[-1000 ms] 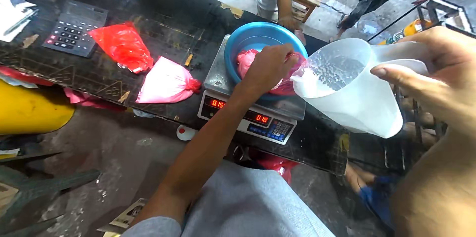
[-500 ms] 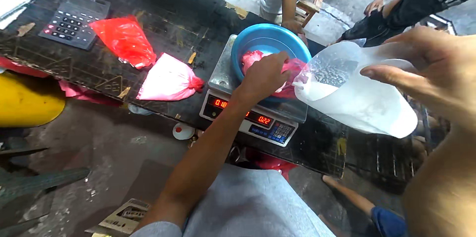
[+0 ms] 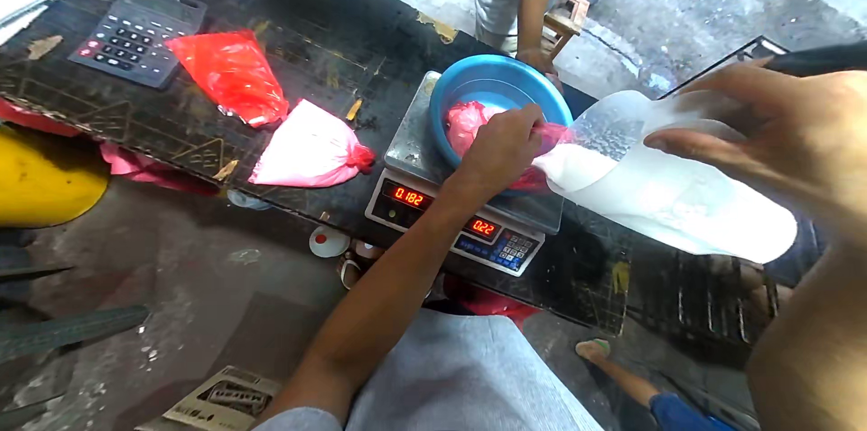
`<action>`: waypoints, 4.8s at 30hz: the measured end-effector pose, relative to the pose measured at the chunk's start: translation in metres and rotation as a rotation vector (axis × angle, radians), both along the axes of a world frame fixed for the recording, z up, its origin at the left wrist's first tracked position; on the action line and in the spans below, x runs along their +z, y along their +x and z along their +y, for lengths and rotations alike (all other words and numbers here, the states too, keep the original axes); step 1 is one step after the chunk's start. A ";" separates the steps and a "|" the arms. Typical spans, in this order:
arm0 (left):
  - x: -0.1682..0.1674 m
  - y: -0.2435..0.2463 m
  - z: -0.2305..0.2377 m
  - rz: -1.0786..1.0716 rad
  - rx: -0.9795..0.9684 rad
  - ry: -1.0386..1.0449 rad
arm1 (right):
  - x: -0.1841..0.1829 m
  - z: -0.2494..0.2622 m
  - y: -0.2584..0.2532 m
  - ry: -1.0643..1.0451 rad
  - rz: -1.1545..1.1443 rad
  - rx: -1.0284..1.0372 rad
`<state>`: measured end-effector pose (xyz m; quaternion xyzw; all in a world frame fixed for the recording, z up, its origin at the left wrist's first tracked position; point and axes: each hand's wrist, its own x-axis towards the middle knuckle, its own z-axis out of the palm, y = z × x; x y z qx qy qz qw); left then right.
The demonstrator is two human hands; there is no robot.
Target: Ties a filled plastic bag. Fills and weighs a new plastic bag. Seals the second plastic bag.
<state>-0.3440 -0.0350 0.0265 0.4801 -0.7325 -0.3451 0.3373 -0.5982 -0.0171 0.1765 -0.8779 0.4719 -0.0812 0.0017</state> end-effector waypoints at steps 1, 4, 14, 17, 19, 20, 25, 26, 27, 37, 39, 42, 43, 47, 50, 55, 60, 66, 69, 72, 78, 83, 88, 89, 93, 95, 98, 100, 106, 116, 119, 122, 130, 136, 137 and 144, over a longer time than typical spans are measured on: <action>-0.001 0.000 0.000 0.011 0.002 -0.005 | 0.000 0.000 -0.001 -0.001 0.007 -0.006; -0.003 0.001 -0.002 0.027 -0.003 -0.001 | -0.001 -0.002 -0.009 -0.001 0.021 -0.021; -0.006 0.002 -0.006 0.019 -0.016 0.034 | -0.004 0.004 -0.027 0.061 -0.065 -0.084; -0.002 0.004 -0.006 -0.002 -0.040 0.057 | -0.007 0.011 -0.029 0.104 -0.144 -0.144; -0.004 0.004 -0.006 -0.002 -0.052 0.054 | -0.015 0.012 -0.037 0.102 -0.176 -0.167; -0.006 0.004 -0.006 0.001 -0.051 0.048 | -0.019 0.012 -0.042 0.094 -0.189 -0.167; -0.005 0.001 -0.007 -0.027 -0.040 0.037 | -0.032 0.014 -0.046 0.081 -0.243 -0.153; -0.003 0.000 -0.007 -0.049 -0.039 0.039 | -0.034 0.014 -0.047 0.074 -0.250 -0.137; 0.000 0.000 -0.007 -0.075 -0.039 0.040 | -0.035 0.014 -0.047 0.069 -0.257 -0.124; 0.011 0.001 -0.010 -0.246 -0.038 0.052 | -0.026 0.005 -0.046 0.067 -0.188 -0.093; 0.010 0.000 -0.010 -0.249 -0.039 0.062 | -0.024 0.001 -0.048 0.052 -0.151 -0.067; 0.010 0.001 -0.010 -0.253 -0.035 0.081 | -0.020 -0.004 -0.047 0.035 -0.092 -0.020; 0.010 0.001 -0.010 -0.256 -0.033 0.088 | -0.018 -0.004 -0.044 0.032 -0.080 -0.005; 0.009 0.003 -0.010 -0.282 -0.032 0.077 | -0.001 -0.006 -0.010 0.008 -0.010 0.060; 0.007 0.005 -0.010 -0.276 -0.031 0.063 | 0.003 -0.008 0.000 0.006 0.021 0.059; 0.006 0.005 -0.011 -0.248 -0.024 0.050 | 0.011 -0.012 0.019 0.015 0.058 0.093; 0.004 0.005 -0.012 -0.218 -0.008 0.045 | 0.013 -0.016 0.025 0.007 0.082 0.089; 0.001 0.008 -0.014 -0.196 -0.024 0.038 | -0.001 -0.018 -0.016 0.049 0.012 0.007; 0.000 0.011 -0.015 -0.211 -0.053 0.035 | -0.009 -0.006 -0.031 0.109 -0.129 -0.115; 0.006 0.012 -0.016 -0.221 -0.072 0.054 | -0.022 0.006 -0.044 0.129 -0.302 -0.198; 0.010 0.006 -0.016 -0.254 -0.101 0.050 | -0.040 0.014 -0.064 0.100 -0.392 -0.176; 0.009 0.007 -0.015 -0.264 -0.129 0.089 | -0.044 0.009 -0.072 0.086 -0.379 -0.167; 0.009 0.012 -0.013 -0.254 -0.089 0.120 | -0.034 0.004 -0.056 0.057 -0.304 -0.134; 0.010 0.014 -0.012 -0.249 -0.083 0.118 | -0.031 0.002 -0.051 0.053 -0.285 -0.112; 0.010 0.018 -0.012 -0.218 -0.080 0.113 | -0.026 -0.008 -0.046 0.055 -0.199 -0.042; 0.008 0.019 -0.012 -0.199 -0.083 0.102 | -0.025 -0.013 -0.043 0.051 -0.170 -0.006; 0.007 0.018 -0.012 -0.190 -0.081 0.092 | -0.020 -0.021 -0.032 0.052 -0.116 0.047; 0.006 0.016 -0.013 -0.178 -0.072 0.094 | -0.015 -0.023 -0.021 0.046 -0.061 0.076; 0.004 0.015 -0.014 -0.129 -0.052 0.110 | 0.012 -0.026 0.037 0.052 0.093 0.171; 0.000 0.023 -0.014 -0.081 -0.049 0.106 | 0.020 -0.042 0.076 0.096 0.240 0.221; -0.001 0.024 -0.014 -0.085 -0.033 0.111 | 0.021 -0.047 0.091 0.110 0.298 0.241; -0.002 0.025 -0.014 -0.099 -0.011 0.088 | 0.022 -0.052 0.108 0.116 0.351 0.274; 0.002 0.035 -0.015 -0.160 -0.023 0.037 | 0.020 -0.065 0.142 0.139 0.439 0.397; 0.005 0.041 -0.010 -0.203 -0.038 0.054 | 0.018 -0.069 0.156 0.128 0.505 0.474; 0.005 0.041 -0.009 -0.223 -0.032 0.052 | 0.017 -0.069 0.157 0.126 0.517 0.480; 0.006 0.046 -0.001 -0.343 0.056 -0.003 | 0.013 -0.074 0.174 0.126 0.616 0.483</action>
